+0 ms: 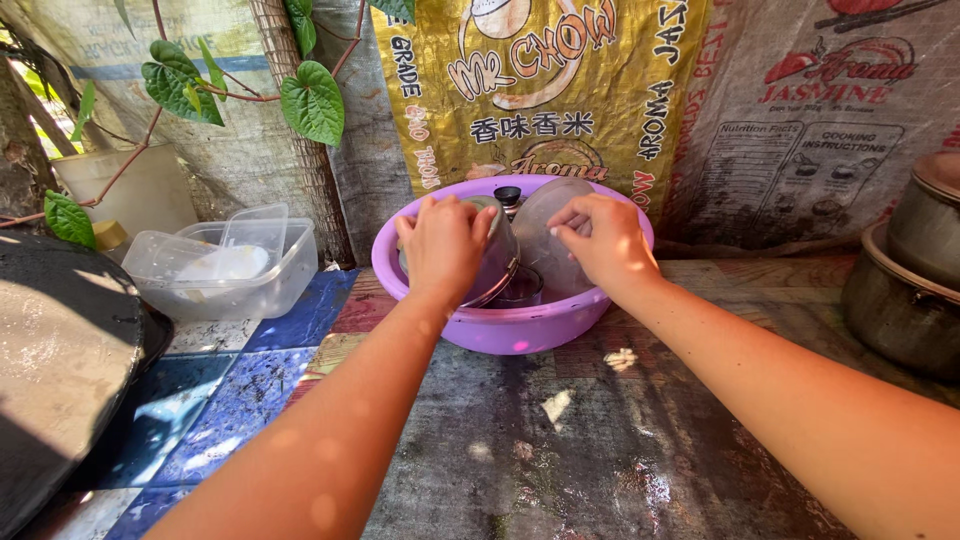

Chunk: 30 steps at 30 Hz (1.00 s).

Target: The person scoops water from a blue bucket into a black scoop and washes several metal containers and their lids by hand, eventually placing the items into a purple basin.

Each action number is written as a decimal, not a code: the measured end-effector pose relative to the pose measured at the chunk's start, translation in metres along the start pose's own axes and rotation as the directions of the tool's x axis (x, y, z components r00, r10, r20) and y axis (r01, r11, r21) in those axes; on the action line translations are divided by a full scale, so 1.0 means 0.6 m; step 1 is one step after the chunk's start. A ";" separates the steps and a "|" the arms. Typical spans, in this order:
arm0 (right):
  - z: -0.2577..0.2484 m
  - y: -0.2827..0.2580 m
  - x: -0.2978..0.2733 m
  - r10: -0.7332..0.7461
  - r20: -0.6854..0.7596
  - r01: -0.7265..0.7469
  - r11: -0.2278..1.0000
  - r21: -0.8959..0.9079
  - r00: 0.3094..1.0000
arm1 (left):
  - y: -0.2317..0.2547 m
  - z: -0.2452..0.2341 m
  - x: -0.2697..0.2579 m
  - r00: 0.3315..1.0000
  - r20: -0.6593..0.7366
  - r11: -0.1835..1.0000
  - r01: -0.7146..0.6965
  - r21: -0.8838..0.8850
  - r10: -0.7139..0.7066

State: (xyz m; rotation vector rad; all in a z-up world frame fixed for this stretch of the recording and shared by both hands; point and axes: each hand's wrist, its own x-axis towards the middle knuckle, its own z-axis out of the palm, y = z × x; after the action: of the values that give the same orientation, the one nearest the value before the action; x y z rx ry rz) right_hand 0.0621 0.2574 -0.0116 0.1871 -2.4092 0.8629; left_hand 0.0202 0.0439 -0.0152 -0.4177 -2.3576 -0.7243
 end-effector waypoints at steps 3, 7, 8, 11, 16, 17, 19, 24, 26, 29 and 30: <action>-0.028 -0.028 0.005 0.126 0.018 -0.126 0.956 0.264 0.992 | 0.026 -0.017 0.004 0.995 0.066 0.983 0.087 -0.163 -0.077; -0.122 -0.064 0.025 0.373 0.518 -0.633 0.338 0.697 0.770 | 0.028 -0.082 0.040 0.693 0.674 0.457 0.529 -0.715 0.254; -0.145 -0.068 0.013 0.213 0.551 -0.590 0.224 0.776 0.807 | 0.020 -0.103 0.033 0.635 0.620 0.149 0.633 -0.759 0.460; -0.192 -0.066 -0.019 0.001 0.614 -0.544 0.467 0.697 0.789 | 0.027 -0.123 -0.002 0.544 0.672 0.202 0.682 -0.703 0.503; -0.213 -0.092 -0.019 0.393 0.563 -0.354 0.917 -0.183 0.727 | 0.060 -0.140 0.013 0.697 0.669 0.863 0.147 -0.484 0.257; -0.224 -0.103 -0.020 0.255 0.679 -0.429 0.898 0.098 0.689 | 0.066 -0.149 0.011 0.737 0.640 0.933 0.034 -0.359 0.219; -0.255 -0.119 -0.020 -0.094 0.750 -0.564 0.600 0.567 0.655 | 0.067 -0.182 0.000 0.619 0.686 0.596 0.402 -0.695 0.382; -0.166 -0.113 -0.079 0.479 0.550 -0.123 0.819 -0.560 0.684 | 0.083 -0.200 -0.077 0.678 0.733 0.442 0.640 -0.628 0.058; -0.177 -0.117 -0.110 0.429 0.596 -0.407 0.895 -0.181 0.678 | 0.091 -0.198 -0.081 0.689 0.723 0.776 0.481 -0.407 -0.048; -0.218 -0.129 -0.126 0.074 0.744 -0.615 0.620 0.487 0.664 | 0.084 -0.219 -0.076 0.673 0.722 0.590 0.521 -0.617 0.161; -0.226 -0.127 -0.128 -0.107 0.733 -0.643 0.407 0.648 0.672 | 0.079 -0.226 -0.079 0.684 0.649 0.318 0.567 -0.760 0.333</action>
State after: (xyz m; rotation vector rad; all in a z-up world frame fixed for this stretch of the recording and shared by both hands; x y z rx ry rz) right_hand 0.2123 0.2772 0.0725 0.5693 -2.2917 2.6613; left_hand 0.1417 -0.0039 0.0607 -1.2257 -2.2901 -2.5253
